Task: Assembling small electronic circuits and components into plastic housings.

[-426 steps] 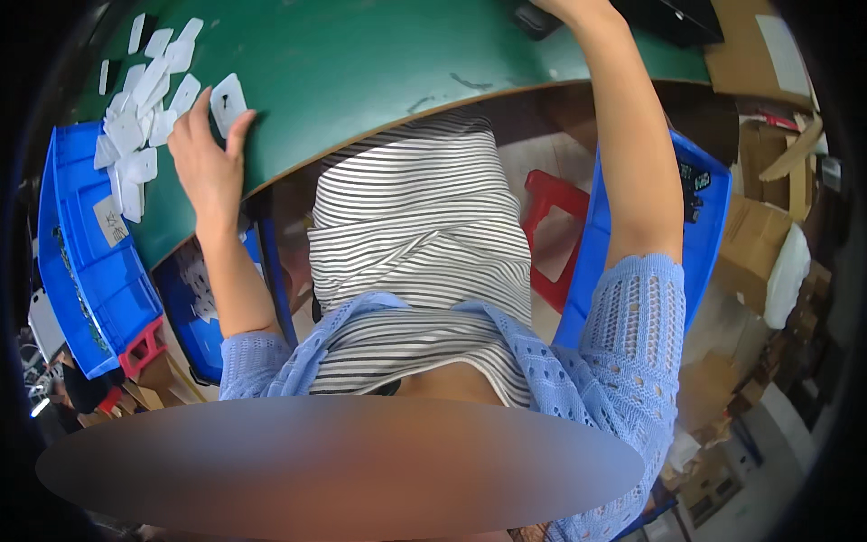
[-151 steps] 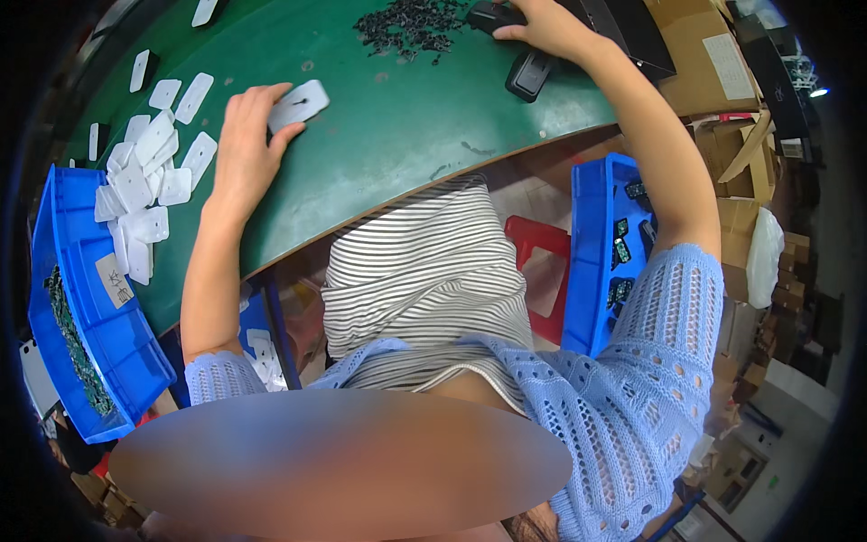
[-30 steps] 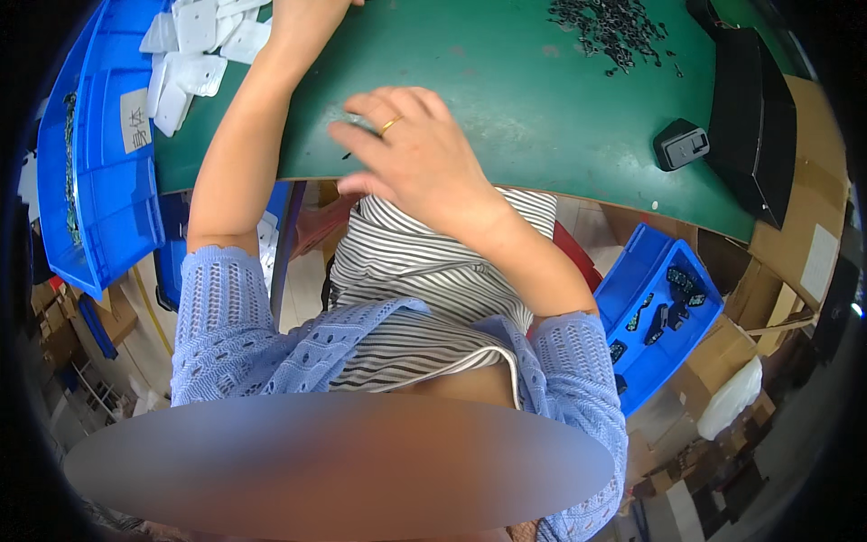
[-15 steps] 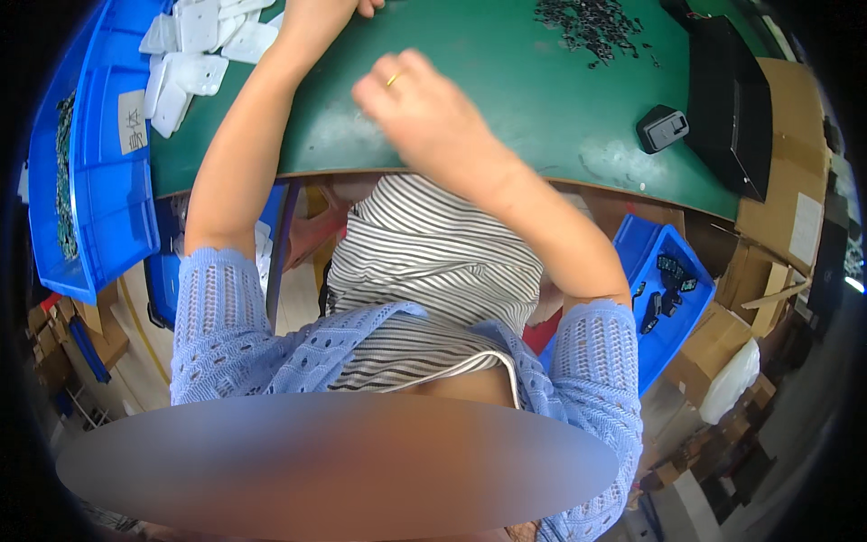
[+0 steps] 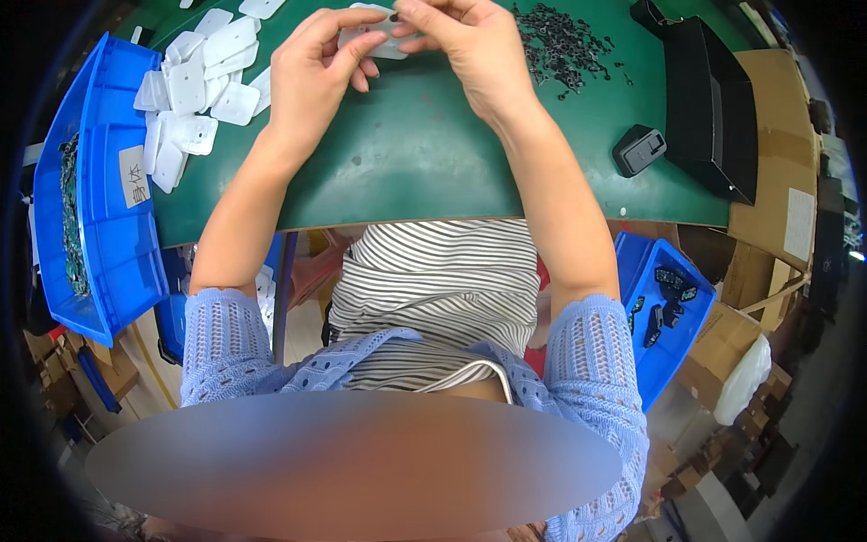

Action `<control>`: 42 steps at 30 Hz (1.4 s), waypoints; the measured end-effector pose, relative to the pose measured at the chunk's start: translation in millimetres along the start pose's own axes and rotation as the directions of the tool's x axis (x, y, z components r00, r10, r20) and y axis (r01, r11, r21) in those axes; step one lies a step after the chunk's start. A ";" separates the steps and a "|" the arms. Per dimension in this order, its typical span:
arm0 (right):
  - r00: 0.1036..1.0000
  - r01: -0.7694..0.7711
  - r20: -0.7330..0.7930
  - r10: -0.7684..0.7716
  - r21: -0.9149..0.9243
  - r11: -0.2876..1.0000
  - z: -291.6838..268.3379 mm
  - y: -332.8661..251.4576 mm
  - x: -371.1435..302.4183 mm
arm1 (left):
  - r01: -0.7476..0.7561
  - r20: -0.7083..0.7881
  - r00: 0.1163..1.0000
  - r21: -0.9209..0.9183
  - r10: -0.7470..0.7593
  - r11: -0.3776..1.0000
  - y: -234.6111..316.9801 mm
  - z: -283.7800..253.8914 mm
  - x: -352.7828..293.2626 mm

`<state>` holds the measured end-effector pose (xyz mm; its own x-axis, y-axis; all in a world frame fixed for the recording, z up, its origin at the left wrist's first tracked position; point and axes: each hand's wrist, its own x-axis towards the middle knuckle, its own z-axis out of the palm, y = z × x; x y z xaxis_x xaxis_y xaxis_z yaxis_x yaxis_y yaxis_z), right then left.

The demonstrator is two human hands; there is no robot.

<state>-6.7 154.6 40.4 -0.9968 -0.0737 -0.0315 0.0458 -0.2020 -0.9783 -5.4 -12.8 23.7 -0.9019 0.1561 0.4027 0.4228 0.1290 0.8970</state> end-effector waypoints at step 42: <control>0.915 0.392 0.113 -0.388 -0.479 0.785 0.0 8.0 -6.5 | 0.306 0.160 0.949 -0.278 -0.270 0.911 11.3 -5.4 -3.7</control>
<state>0.1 153.5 32.7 -0.9223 -0.0991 0.3735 -0.3860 0.2803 -0.8789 2.2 -17.3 33.3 -0.9563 0.2705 0.1111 0.0847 -0.1072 0.9906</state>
